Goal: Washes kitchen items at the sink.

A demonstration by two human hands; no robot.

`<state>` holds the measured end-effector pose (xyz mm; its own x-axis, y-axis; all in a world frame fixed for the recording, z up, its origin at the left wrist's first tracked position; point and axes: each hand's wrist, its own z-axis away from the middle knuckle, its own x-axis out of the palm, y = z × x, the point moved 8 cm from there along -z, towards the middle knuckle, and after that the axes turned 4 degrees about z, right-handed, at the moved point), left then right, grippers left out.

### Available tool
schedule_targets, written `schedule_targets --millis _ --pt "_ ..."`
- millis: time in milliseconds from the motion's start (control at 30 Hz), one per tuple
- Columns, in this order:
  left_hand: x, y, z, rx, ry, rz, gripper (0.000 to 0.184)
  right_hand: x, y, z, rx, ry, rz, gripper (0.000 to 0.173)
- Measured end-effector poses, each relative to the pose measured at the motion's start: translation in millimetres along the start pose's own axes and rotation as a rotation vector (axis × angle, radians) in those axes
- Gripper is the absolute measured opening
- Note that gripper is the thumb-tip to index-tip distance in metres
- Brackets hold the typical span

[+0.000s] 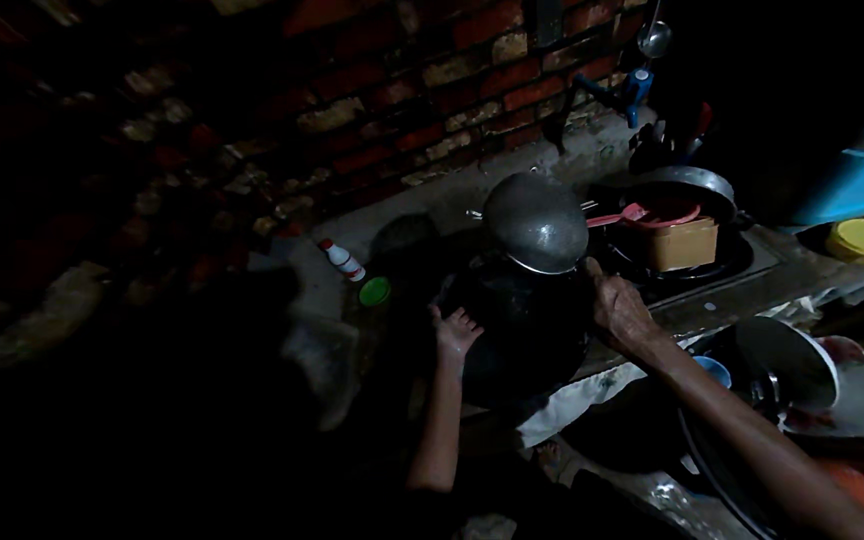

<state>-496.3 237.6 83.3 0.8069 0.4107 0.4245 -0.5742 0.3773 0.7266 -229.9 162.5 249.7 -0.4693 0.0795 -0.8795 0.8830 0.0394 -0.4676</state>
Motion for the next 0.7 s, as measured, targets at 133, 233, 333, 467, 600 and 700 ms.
schedule_targets --millis 133,233,333,467,600,700 --pt "29 0 11 0.142 -0.054 0.111 0.086 95 3 21 -0.001 -0.577 0.097 0.048" --pt "32 -6 5 0.109 -0.053 0.111 0.085 103 3 21 -0.035 -0.654 0.183 0.048" --pt "11 -9 -6 0.011 -0.058 -0.005 0.104 48 3 5 0.047 -0.518 0.155 0.046" --pt "5 -5 -5 0.028 0.017 0.024 0.104 24 2 -4 0.063 -0.319 0.046 0.038" --pt "46 10 20 0.174 -0.095 0.129 0.084 101 -1 22 -0.07 -0.636 0.099 0.046" --pt "47 17 12 0.115 -0.189 -0.033 0.093 99 21 9 -0.053 -0.589 -0.034 0.041"
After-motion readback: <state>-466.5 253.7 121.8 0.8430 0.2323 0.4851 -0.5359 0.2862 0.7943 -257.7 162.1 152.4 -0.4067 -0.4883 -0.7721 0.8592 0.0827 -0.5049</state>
